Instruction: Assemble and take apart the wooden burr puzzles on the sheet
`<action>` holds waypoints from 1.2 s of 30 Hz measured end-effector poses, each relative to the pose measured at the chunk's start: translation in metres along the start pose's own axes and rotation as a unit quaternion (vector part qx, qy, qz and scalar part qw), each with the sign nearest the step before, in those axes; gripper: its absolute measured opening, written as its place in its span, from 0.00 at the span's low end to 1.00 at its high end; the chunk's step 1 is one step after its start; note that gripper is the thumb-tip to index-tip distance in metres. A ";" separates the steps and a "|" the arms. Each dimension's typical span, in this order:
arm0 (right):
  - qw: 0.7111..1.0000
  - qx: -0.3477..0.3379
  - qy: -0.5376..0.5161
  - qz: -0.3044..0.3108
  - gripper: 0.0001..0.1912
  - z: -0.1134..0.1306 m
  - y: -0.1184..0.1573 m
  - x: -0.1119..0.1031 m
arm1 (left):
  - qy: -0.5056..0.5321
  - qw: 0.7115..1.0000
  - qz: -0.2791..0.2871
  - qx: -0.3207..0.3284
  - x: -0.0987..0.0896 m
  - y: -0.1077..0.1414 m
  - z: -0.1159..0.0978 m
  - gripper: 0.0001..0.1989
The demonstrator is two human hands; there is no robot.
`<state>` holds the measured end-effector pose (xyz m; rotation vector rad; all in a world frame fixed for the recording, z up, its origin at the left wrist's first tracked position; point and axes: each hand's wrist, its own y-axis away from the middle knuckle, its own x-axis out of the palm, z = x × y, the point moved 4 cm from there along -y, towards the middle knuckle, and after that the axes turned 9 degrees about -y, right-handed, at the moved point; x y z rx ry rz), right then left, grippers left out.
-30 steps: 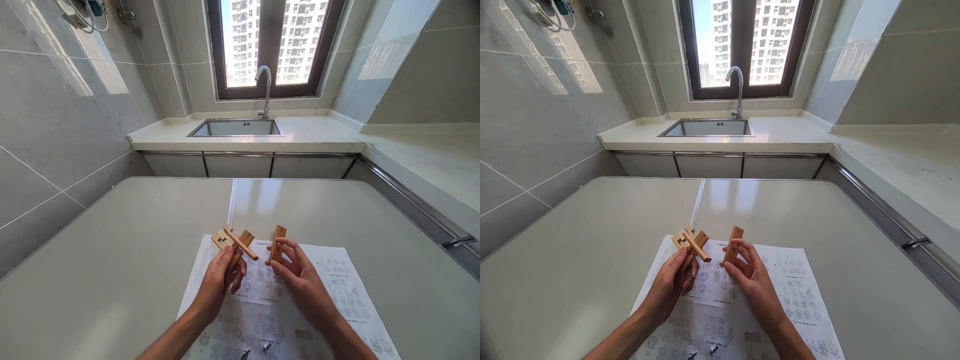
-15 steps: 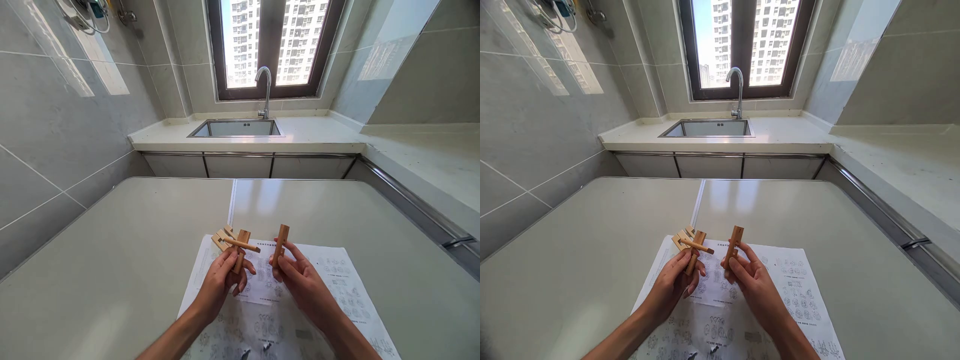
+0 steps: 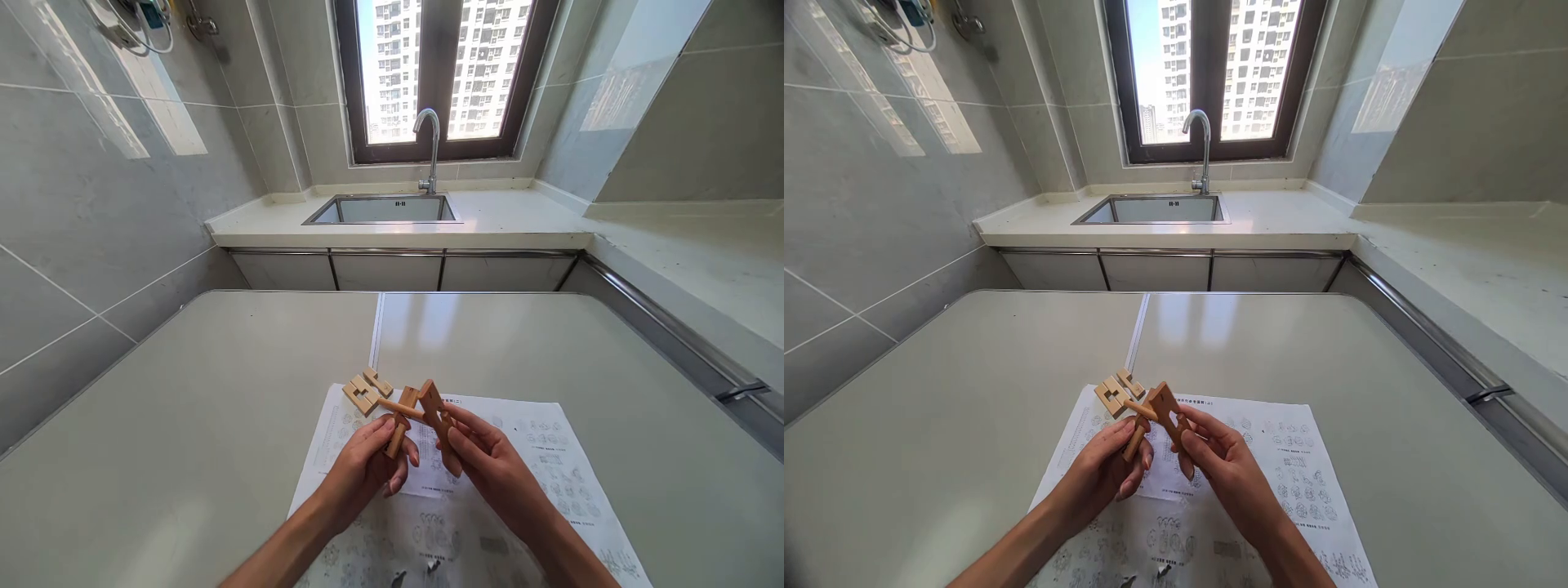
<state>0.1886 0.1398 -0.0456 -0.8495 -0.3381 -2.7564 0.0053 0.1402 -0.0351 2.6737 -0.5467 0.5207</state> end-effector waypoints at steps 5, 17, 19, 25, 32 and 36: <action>0.997 -0.002 0.068 0.029 0.22 0.000 0.001 0.003 | -0.009 1.000 -0.002 -0.004 0.004 0.002 -0.004 0.16; 0.993 -0.027 0.118 -0.001 0.21 0.004 -0.001 0.005 | -0.004 0.999 0.019 -0.027 0.003 0.002 -0.003 0.17; 0.993 -0.027 0.114 -0.002 0.21 0.005 -0.002 0.008 | -0.008 0.999 0.030 -0.033 0.003 0.002 0.000 0.17; 0.994 -0.037 0.097 0.018 0.20 0.006 -0.003 0.015 | -0.039 0.992 0.107 -0.061 0.008 0.005 0.003 0.20; 0.995 -0.030 0.098 0.018 0.18 0.005 0.000 0.014 | -0.043 0.982 0.141 -0.116 0.013 0.014 0.000 0.20; 0.994 -0.015 0.103 0.020 0.17 0.006 0.000 0.013 | -0.030 0.982 0.150 -0.114 0.012 0.016 -0.002 0.17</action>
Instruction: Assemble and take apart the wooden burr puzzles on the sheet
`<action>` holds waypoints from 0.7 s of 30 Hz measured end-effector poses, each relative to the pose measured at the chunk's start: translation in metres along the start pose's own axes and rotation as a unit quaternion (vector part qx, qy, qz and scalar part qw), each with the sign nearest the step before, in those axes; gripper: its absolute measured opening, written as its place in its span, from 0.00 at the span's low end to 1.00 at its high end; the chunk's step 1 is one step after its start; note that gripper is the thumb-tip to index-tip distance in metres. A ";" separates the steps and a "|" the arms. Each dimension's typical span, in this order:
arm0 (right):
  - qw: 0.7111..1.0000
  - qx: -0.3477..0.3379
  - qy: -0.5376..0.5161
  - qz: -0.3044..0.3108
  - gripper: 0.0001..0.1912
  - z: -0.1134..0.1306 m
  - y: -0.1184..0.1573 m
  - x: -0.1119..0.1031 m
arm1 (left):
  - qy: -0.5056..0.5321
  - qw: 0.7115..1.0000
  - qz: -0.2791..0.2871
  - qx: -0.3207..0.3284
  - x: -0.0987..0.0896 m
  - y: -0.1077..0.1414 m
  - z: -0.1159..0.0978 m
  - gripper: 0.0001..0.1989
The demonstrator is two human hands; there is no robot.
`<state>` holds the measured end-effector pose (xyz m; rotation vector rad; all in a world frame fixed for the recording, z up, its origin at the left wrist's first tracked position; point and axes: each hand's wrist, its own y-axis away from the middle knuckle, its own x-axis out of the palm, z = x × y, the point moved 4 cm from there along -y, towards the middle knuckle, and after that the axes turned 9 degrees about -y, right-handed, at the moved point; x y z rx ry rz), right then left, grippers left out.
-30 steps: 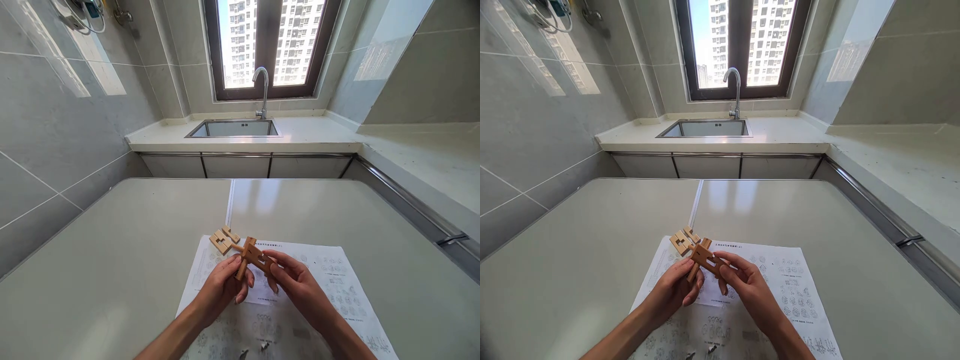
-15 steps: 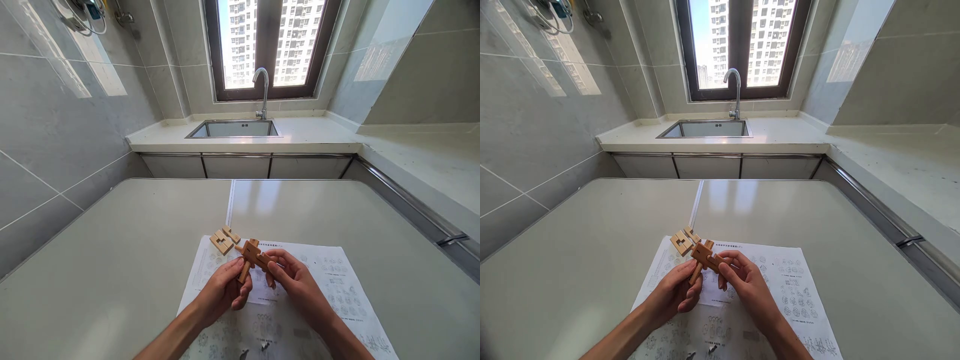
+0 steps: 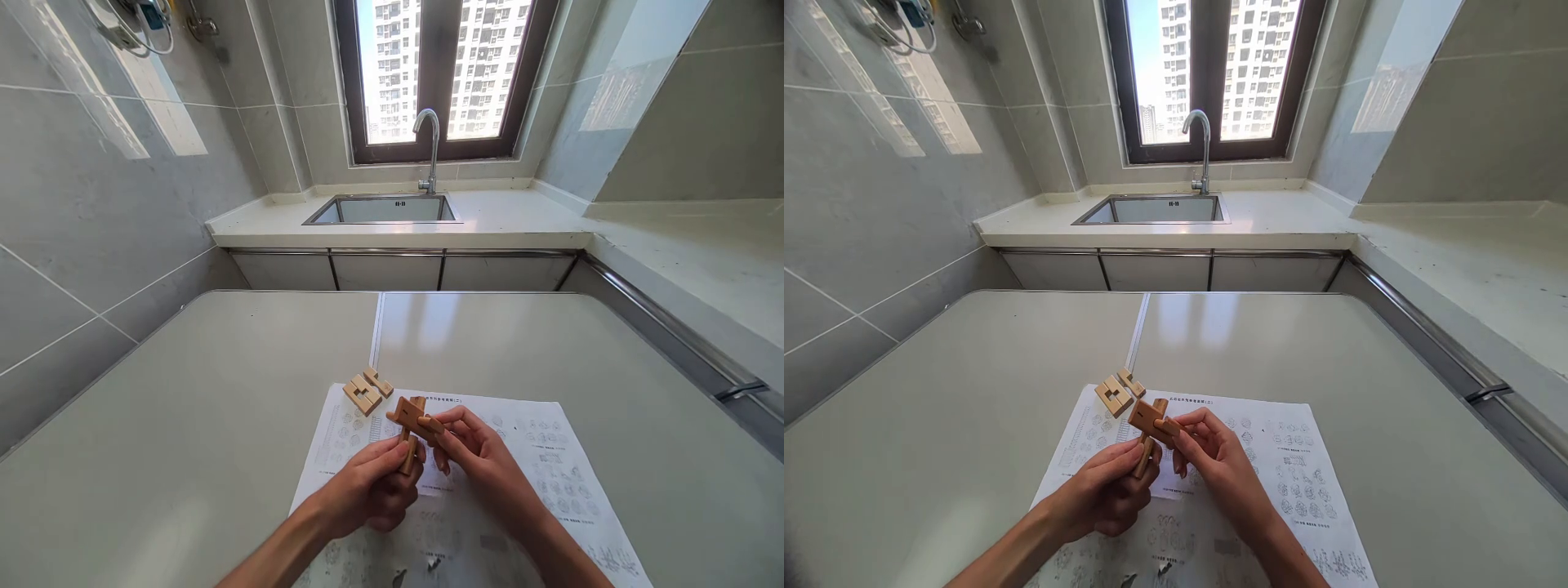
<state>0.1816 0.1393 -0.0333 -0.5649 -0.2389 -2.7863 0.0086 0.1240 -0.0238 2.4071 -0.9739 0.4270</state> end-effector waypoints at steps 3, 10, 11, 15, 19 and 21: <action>1.000 0.003 -0.003 0.003 0.18 0.000 0.000 0.000 | 0.005 1.000 0.010 0.005 -0.001 0.000 0.000 0.17; 1.000 -0.008 0.013 -0.018 0.21 -0.001 -0.002 -0.002 | -0.015 1.000 0.014 -0.003 -0.002 -0.003 0.002 0.19; 1.000 -0.005 0.011 -0.019 0.21 -0.002 -0.002 -0.002 | -0.016 1.000 0.012 -0.003 -0.002 -0.003 0.002 0.20; 1.000 0.011 0.007 -0.006 0.20 -0.003 -0.002 -0.003 | -0.003 1.000 0.016 -0.011 0.000 -0.001 0.004 0.20; 0.999 0.038 -0.002 0.012 0.20 -0.003 -0.001 -0.002 | 0.012 0.999 0.031 -0.017 0.001 0.001 0.005 0.20; 0.999 0.033 -0.002 0.009 0.19 -0.003 0.000 -0.001 | 0.010 0.999 0.033 -0.015 0.002 0.001 0.005 0.20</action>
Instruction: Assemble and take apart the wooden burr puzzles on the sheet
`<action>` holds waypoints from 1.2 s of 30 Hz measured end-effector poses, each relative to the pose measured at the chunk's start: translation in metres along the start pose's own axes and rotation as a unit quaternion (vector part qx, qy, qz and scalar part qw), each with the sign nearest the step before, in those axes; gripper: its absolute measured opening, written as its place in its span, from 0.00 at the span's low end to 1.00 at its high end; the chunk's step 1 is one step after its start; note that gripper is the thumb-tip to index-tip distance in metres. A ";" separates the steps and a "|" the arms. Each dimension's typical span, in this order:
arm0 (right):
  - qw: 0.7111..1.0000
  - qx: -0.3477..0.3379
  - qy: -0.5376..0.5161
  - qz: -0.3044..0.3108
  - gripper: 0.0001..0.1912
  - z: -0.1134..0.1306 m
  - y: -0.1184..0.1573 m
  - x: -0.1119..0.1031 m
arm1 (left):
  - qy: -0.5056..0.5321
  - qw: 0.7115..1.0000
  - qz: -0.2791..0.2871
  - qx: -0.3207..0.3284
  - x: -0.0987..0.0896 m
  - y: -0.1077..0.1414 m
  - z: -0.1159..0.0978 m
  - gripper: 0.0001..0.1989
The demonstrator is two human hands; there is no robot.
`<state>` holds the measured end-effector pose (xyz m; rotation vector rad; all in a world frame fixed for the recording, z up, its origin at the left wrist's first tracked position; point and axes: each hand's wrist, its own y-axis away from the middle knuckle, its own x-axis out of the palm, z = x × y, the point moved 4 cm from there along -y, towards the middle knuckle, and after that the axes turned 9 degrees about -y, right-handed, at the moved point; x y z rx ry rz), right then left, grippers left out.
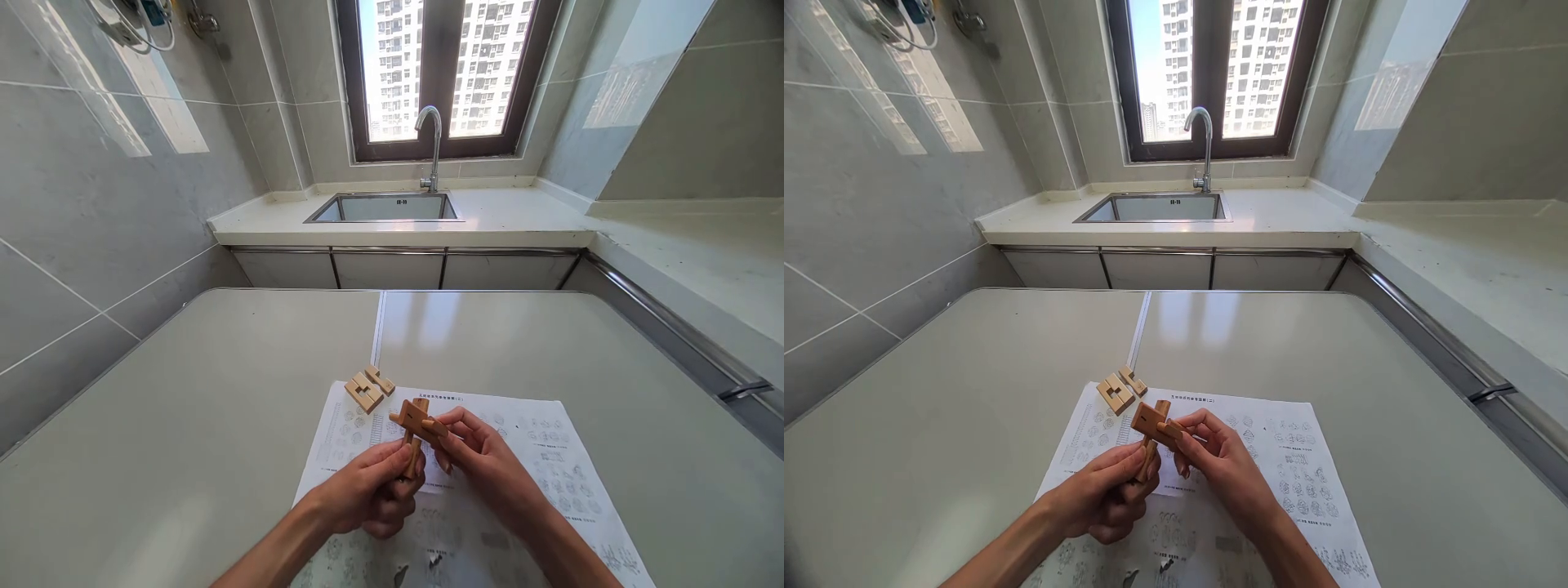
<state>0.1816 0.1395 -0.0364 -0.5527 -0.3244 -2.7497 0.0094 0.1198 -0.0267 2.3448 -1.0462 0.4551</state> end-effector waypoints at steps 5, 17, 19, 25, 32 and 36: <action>0.999 -0.038 0.018 -0.017 0.19 0.002 0.000 -0.002 | -0.019 1.000 -0.003 0.008 0.000 -0.001 -0.001 0.20; 0.999 -0.035 0.012 -0.005 0.18 0.003 0.003 -0.003 | -0.015 1.000 0.016 0.007 0.004 -0.001 -0.001 0.19; 1.000 -0.025 0.011 0.002 0.18 0.002 0.002 -0.003 | -0.015 1.000 0.015 0.008 0.004 -0.001 -0.001 0.19; 0.998 0.021 -0.031 0.043 0.17 -0.002 0.002 -0.005 | -0.001 0.999 0.047 -0.009 0.007 0.001 0.000 0.20; 1.000 0.009 -0.024 0.017 0.18 -0.007 -0.001 -0.006 | 0.002 0.999 0.040 0.000 0.006 -0.001 -0.002 0.18; 1.000 -0.003 0.008 0.010 0.17 -0.008 -0.002 -0.005 | -0.015 0.999 0.042 0.008 0.006 -0.001 0.000 0.18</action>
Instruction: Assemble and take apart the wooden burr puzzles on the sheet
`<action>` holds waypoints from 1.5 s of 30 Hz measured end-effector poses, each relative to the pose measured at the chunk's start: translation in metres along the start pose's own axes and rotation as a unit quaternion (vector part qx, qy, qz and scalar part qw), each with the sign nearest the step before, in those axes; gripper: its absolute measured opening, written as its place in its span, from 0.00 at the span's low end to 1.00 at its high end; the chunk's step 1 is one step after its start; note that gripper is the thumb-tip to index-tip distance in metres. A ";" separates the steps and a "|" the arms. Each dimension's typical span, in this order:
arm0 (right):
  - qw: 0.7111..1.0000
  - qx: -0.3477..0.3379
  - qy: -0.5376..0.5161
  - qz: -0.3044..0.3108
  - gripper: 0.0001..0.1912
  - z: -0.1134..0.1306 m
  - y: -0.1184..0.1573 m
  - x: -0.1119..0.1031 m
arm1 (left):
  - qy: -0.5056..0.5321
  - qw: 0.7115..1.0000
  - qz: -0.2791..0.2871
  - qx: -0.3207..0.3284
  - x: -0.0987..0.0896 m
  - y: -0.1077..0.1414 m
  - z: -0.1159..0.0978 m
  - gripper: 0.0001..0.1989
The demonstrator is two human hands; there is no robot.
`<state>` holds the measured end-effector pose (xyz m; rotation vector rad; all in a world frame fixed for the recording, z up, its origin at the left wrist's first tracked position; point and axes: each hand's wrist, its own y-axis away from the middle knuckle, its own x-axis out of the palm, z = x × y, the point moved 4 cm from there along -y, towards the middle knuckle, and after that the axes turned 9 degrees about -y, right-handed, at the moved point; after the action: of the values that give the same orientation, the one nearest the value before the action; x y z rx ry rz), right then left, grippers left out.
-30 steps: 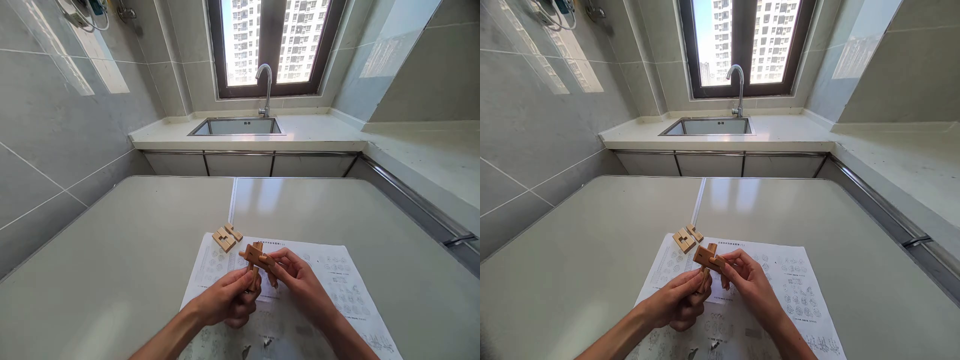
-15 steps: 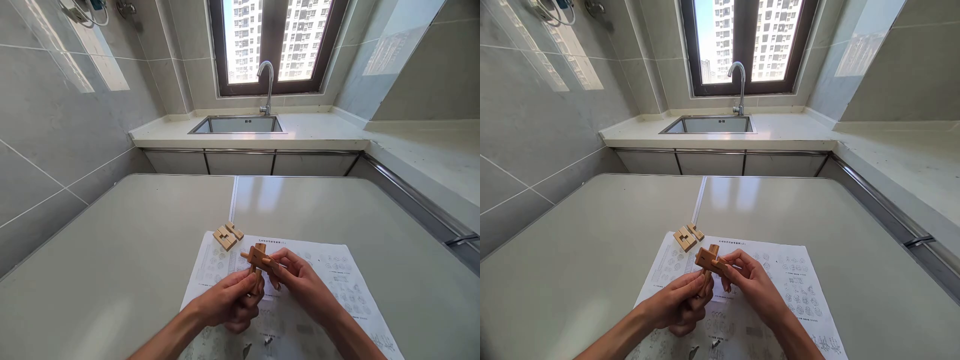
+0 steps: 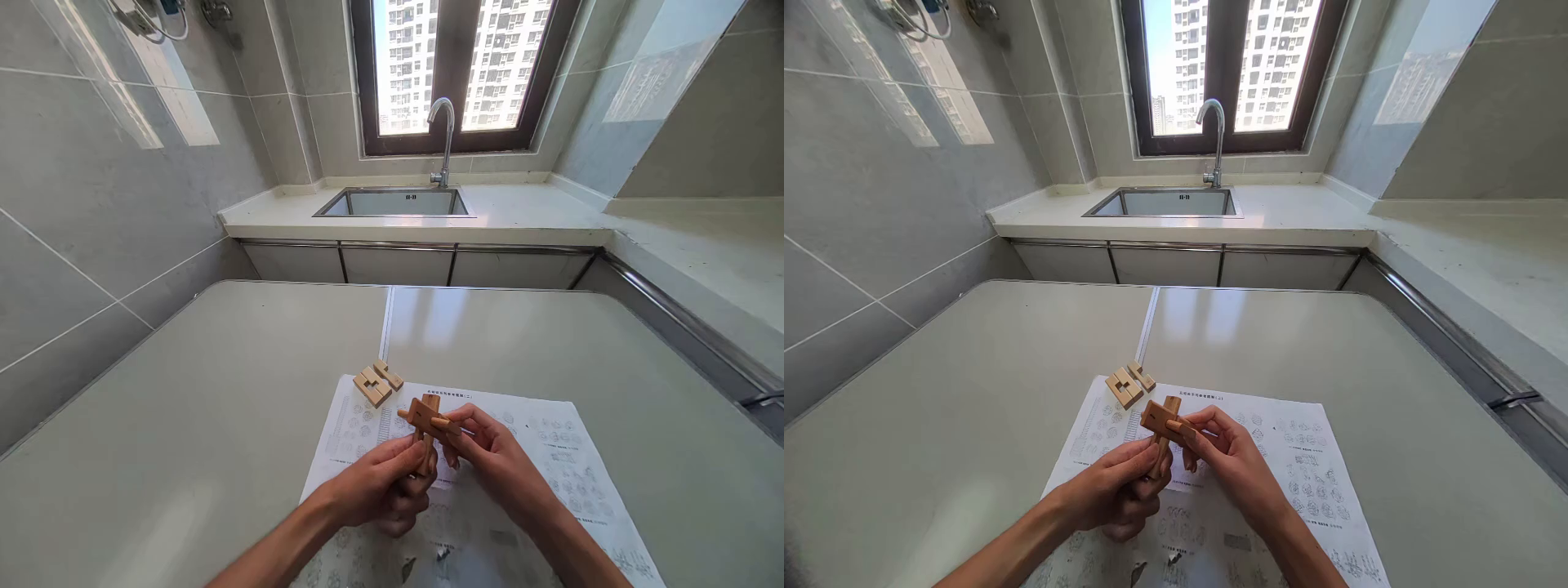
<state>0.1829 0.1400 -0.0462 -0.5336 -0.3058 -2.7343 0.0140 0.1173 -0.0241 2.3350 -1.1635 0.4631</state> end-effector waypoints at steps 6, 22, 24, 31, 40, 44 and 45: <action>1.000 -0.003 -0.016 0.024 0.17 -0.001 0.001 0.001 | -0.020 1.000 -0.013 -0.002 0.005 0.000 0.003 0.20; 0.994 0.036 -0.069 0.074 0.16 0.001 0.004 0.011 | -0.001 1.000 0.021 0.020 -0.005 -0.003 0.003 0.24; 0.991 0.042 -0.115 0.058 0.17 -0.002 0.003 0.010 | 0.005 0.999 0.014 0.029 -0.006 -0.004 0.003 0.25; 0.964 0.006 -0.237 -0.119 0.19 -0.003 -0.003 -0.014 | 0.017 1.000 0.001 0.020 -0.007 -0.004 0.004 0.26; 0.902 -0.131 -0.216 -0.349 0.22 0.007 0.004 -0.047 | 0.009 1.000 -0.008 0.012 -0.006 -0.006 0.003 0.29; 0.881 -0.163 -0.217 -0.387 0.23 0.005 0.004 -0.056 | 0.010 1.000 -0.010 0.012 -0.006 -0.006 0.003 0.29; 0.879 -0.169 -0.213 -0.392 0.22 0.005 0.004 -0.058 | 0.011 1.000 -0.011 0.012 -0.006 -0.006 0.003 0.29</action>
<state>0.2364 0.1541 -0.0644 -1.3787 -0.1620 -3.4464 0.0153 0.1223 -0.0309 2.3544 -1.1275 0.4954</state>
